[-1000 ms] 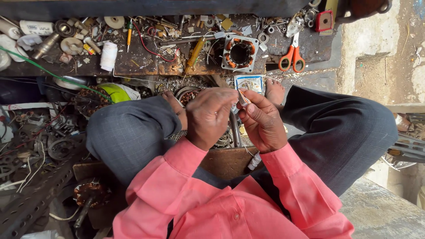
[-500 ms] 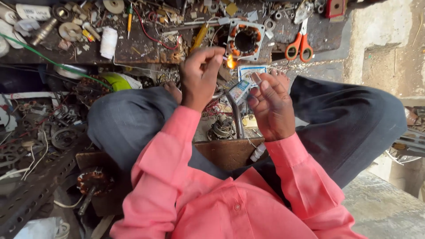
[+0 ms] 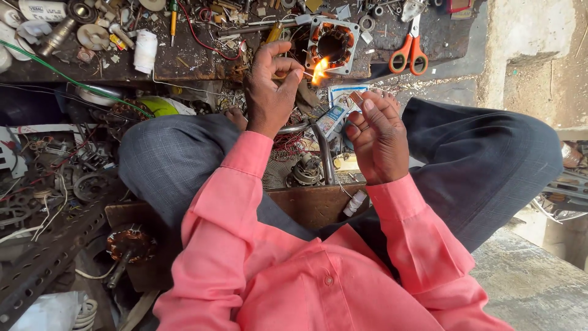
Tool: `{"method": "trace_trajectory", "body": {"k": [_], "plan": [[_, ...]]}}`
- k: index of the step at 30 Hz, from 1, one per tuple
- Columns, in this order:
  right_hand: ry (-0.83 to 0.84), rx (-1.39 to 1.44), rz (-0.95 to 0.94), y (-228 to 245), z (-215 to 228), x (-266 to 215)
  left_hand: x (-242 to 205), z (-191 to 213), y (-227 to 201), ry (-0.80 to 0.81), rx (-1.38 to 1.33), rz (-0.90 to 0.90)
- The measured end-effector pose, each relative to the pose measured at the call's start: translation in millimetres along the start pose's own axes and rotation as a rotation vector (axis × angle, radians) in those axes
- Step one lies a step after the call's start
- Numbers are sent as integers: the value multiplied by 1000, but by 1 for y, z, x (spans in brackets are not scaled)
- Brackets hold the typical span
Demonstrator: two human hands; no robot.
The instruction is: The person sits at a cluttered workbench repairing an electric motor stator. They handle the copper-wound stator in their lap, cut and position wire ends with scissors, and strike matches to burn the wire ends, working on the component by hand throughout.
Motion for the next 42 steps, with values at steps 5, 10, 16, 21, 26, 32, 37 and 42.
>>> {"method": "trace_trajectory", "body": {"k": [5, 10, 16, 21, 26, 32, 37, 42], "plan": [[4, -19, -2, 0, -4, -1, -1, 3, -2, 34, 6, 31], [6, -25, -12, -1, -5, 0, -1, 3, 5, 40, -20, 43], [17, -21, -10, -2, -6, -1, -2, 3, 6, 42, -36, 43], [30, -16, -3, -2, -3, 0, 0, 3, 4, 33, -41, 13], [16, -71, 28, -6, -1, 5, 0, 4, -2, 34, 13, -12], [-1, -117, 48, -7, -8, 9, 0, 5, -4, 31, 29, -33], [14, -118, 46, -8, -8, 8, 1, 9, -8, 24, 55, -55], [22, -113, 45, -7, -10, 9, 2, 11, -11, 26, 59, -71]]}}
Point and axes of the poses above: each hand's wrist, its own x-axis towards the middle knuckle, its own z-axis out of the back of the hand, y = z × x, the point moved 4 cm from there along x, towards the middle knuckle, and after that the axes turned 1 degree about -x, right-handed, at the moved point
